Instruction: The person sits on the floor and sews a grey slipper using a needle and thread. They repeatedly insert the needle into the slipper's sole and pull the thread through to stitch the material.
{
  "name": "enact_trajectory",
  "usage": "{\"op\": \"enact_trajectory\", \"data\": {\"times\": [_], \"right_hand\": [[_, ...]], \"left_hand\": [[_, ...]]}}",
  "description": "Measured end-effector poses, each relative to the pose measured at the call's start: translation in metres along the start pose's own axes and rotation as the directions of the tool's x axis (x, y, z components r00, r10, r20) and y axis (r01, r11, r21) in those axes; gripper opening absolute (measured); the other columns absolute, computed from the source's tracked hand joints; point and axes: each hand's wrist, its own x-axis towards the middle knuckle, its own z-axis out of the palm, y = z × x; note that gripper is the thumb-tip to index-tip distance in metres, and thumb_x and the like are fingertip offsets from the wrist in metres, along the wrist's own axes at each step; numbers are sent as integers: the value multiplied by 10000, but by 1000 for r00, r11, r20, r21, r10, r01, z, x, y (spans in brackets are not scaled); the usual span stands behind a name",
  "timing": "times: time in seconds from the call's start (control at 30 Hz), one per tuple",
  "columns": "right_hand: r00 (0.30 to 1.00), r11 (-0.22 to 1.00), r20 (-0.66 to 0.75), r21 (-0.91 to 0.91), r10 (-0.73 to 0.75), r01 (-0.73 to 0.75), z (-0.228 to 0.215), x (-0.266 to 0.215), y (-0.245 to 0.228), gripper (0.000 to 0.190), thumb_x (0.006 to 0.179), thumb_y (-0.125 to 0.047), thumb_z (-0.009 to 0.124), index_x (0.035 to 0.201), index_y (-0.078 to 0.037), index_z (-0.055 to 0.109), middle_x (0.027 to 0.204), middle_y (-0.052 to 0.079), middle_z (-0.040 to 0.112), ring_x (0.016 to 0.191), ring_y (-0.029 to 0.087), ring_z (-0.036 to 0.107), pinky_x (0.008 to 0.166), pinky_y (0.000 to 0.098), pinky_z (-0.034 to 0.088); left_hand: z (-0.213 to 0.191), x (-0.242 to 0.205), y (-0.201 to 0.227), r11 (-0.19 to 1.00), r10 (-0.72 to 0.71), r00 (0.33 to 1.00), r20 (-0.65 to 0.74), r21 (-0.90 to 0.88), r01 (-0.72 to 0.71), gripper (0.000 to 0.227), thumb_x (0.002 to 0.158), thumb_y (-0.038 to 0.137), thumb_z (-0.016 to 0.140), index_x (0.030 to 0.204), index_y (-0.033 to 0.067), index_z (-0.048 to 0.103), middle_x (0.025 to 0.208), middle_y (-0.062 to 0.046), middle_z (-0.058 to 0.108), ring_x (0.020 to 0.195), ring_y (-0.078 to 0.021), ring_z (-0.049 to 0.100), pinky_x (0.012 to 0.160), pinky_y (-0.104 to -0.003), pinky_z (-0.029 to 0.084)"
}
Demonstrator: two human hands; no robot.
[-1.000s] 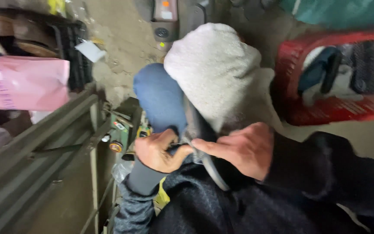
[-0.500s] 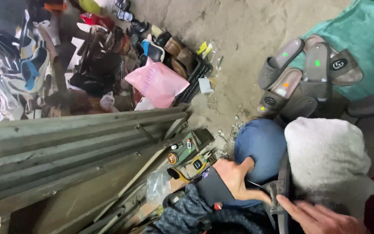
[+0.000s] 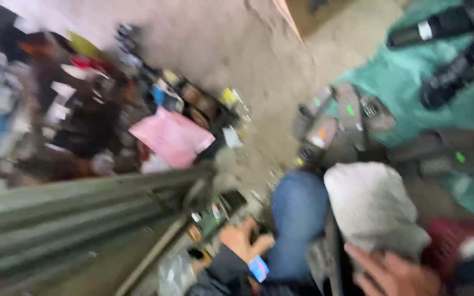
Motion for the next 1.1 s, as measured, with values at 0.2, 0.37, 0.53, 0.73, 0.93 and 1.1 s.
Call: {"op": "enact_trajectory", "data": {"times": [0.2, 0.37, 0.53, 0.73, 0.93, 1.1], "right_hand": [[781, 379, 404, 707, 477, -597, -172, 117, 2, 136, 751, -200, 774, 671, -95, 738, 1256, 3, 733, 679, 127, 618, 628, 251, 495], [863, -286, 343, 926, 370, -246, -159, 106, -16, 163, 992, -148, 569, 859, -54, 586, 848, 103, 666, 929, 302, 622, 915, 453, 422], [754, -483, 527, 815, 391, -320, -115, 35, -39, 244, 989, -242, 597, 808, -87, 547, 673, 23, 504, 546, 118, 388, 480, 271, 327], [608, 35, 529, 737, 592, -675, -166, 90, -22, 156, 920, -51, 544, 894, -25, 696, 752, 40, 681, 620, 121, 528, 612, 243, 438], [764, 636, 454, 433, 458, -639, -141, 192, -3, 306, 840, -270, 745, 1124, -157, 727, 968, -43, 686, 489, 134, 518, 445, 300, 430], [728, 733, 655, 391, 204, -557, -99, 207, 3, 165, 962, -220, 595, 995, -189, 754, 859, 63, 654, 641, 406, 681, 658, 537, 579]], "left_hand": [[-42, 21, 39, 996, 68, 997, 22, 60, -69, 416, 831, 485, 773, 879, 95, 637, 539, -115, 593, 459, -334, 589, 471, -409, 440], [-43, 20, 54, 995, 97, 994, 49, 9, -97, 448, 845, 471, 771, 900, 59, 604, 673, -97, 665, 534, -332, 622, 499, -401, 462], [-38, 23, 60, 990, 138, 988, 68, -21, -137, 398, 847, 412, 781, 895, 59, 603, 626, -85, 652, 509, -319, 626, 483, -396, 458], [-32, 25, 58, 973, 227, 970, 88, -48, -224, 360, 864, 374, 775, 843, 82, 566, 593, -59, 622, 470, -287, 596, 484, -377, 457], [-34, 23, 56, 972, 229, 968, 100, -81, -222, 299, 872, 320, 753, 840, 84, 573, 617, -40, 634, 497, -266, 628, 477, -365, 446], [-17, 18, 43, 987, 151, 967, 205, 15, -157, 375, 828, 537, 728, 834, 236, 504, 602, 14, 621, 604, -253, 712, 554, -406, 553]]}}
